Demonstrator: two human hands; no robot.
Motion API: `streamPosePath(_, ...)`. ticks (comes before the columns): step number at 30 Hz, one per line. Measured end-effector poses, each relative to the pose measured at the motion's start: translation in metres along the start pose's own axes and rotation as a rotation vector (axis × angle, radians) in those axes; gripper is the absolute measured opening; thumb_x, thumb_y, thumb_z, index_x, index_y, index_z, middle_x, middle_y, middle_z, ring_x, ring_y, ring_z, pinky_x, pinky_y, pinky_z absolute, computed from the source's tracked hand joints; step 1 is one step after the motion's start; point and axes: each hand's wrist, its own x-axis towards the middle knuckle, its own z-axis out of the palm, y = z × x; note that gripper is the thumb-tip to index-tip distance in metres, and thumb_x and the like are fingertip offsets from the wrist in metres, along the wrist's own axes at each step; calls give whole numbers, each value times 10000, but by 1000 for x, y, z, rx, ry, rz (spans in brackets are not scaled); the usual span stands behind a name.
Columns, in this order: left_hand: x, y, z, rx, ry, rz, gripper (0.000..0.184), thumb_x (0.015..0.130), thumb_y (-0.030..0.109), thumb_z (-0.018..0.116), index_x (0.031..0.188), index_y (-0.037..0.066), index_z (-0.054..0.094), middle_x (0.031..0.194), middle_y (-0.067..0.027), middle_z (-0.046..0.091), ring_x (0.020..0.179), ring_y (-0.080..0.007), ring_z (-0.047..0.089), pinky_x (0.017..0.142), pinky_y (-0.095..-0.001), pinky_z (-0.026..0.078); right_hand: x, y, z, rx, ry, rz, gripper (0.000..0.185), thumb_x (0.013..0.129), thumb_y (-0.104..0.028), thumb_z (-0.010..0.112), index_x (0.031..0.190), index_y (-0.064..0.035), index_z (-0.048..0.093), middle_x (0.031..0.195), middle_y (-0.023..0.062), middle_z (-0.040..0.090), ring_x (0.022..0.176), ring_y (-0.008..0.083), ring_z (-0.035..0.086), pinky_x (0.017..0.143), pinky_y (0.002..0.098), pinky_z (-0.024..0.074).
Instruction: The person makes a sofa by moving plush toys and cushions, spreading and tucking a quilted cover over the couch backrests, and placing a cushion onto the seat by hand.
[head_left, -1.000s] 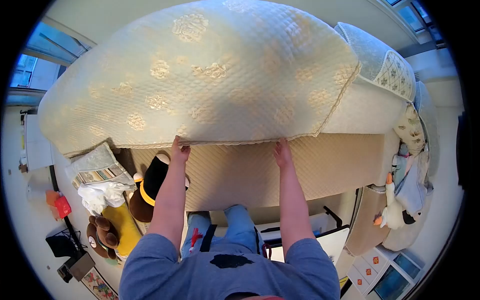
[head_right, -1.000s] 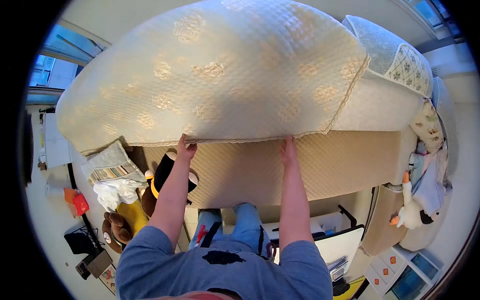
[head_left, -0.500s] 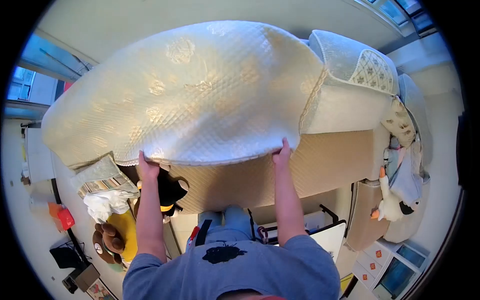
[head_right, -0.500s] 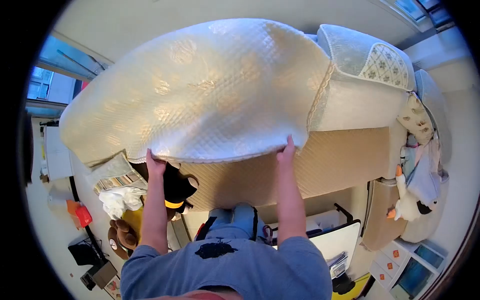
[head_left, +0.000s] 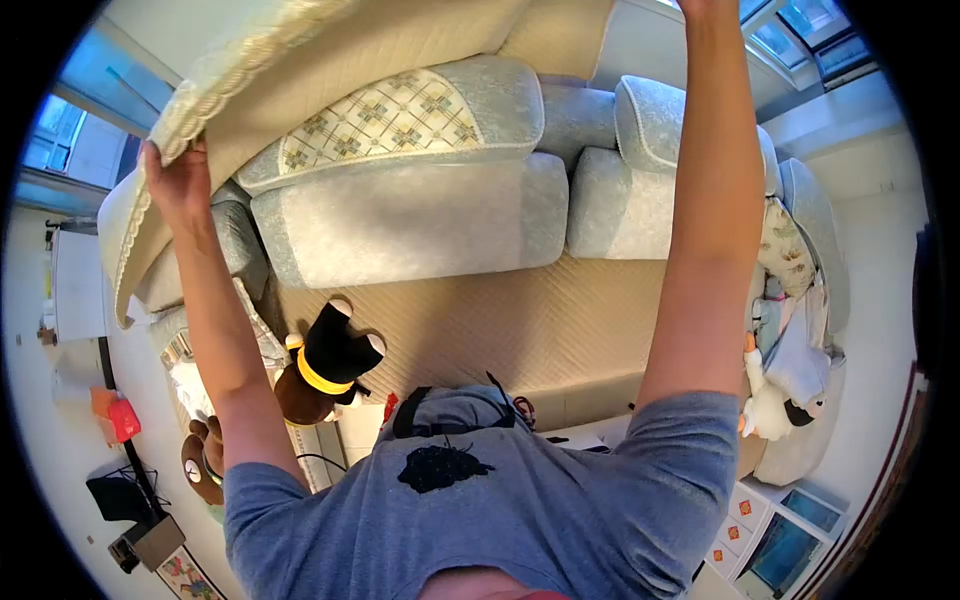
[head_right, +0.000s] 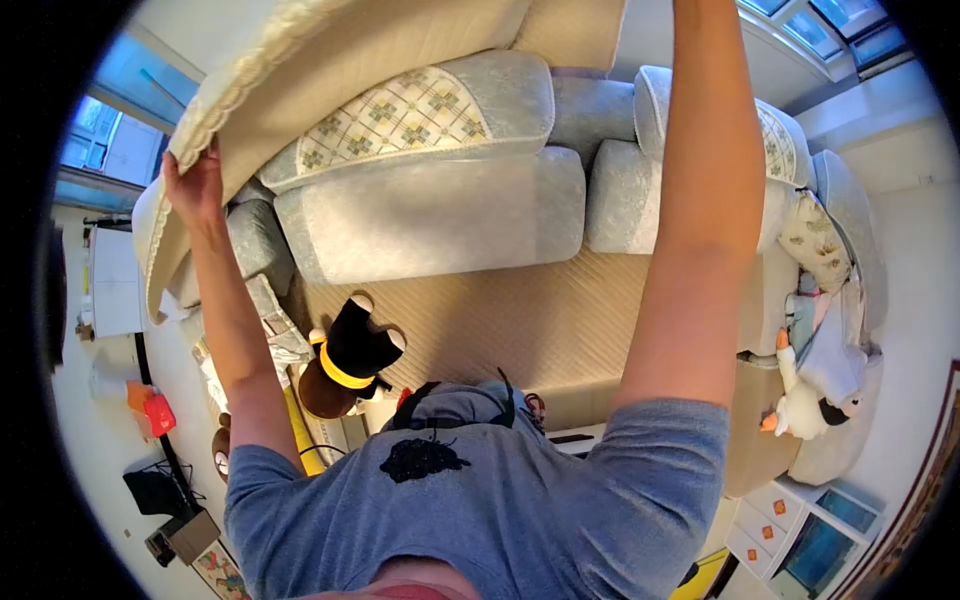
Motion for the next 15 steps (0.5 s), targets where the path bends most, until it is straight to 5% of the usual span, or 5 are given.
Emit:
streamPosePath(1,-12,-1,8,21,0,-39,389,844,212,468,1131,-45,412,1178,-180,461,1115,-293,427,969,-428,325,-5,6,-11,62,-66,28,550,799,-159,582,1262,-146,286,1133,63,495,948,197,526,824,313,431)
streamPosePath(3,-31,-17,-11,130,170,-139,363,829,217,513,1114,7,433,1122,-130,508,1032,-250,490,873,-383,409,-56,19,-26,70,275,20,187,780,-142,600,912,-27,536,863,64,570,787,179,560,645,300,482)
streamPosePath(12,-101,-84,-150,38,709,-390,378,853,228,438,1166,17,437,1219,-126,445,1136,-285,399,991,-432,282,-328,108,-98,-133,853,378,418,817,-89,517,1212,-53,385,1179,84,477,1075,223,466,909,368,397)
streamPosePath(13,-112,-89,-172,-11,756,-416,275,847,236,449,1041,48,502,1014,-102,556,957,-262,512,868,-415,395,-356,124,-116,-137,892,446,409,812,-105,525,1200,-63,402,1165,76,490,1062,221,476,895,365,402)
streamPosePath(15,-142,-100,-294,-330,332,-512,164,849,253,448,838,101,507,702,-21,526,647,-192,516,637,-348,441,-404,147,-135,-102,986,616,381,802,-156,548,1164,-98,445,1102,61,535,975,217,528,804,376,445)
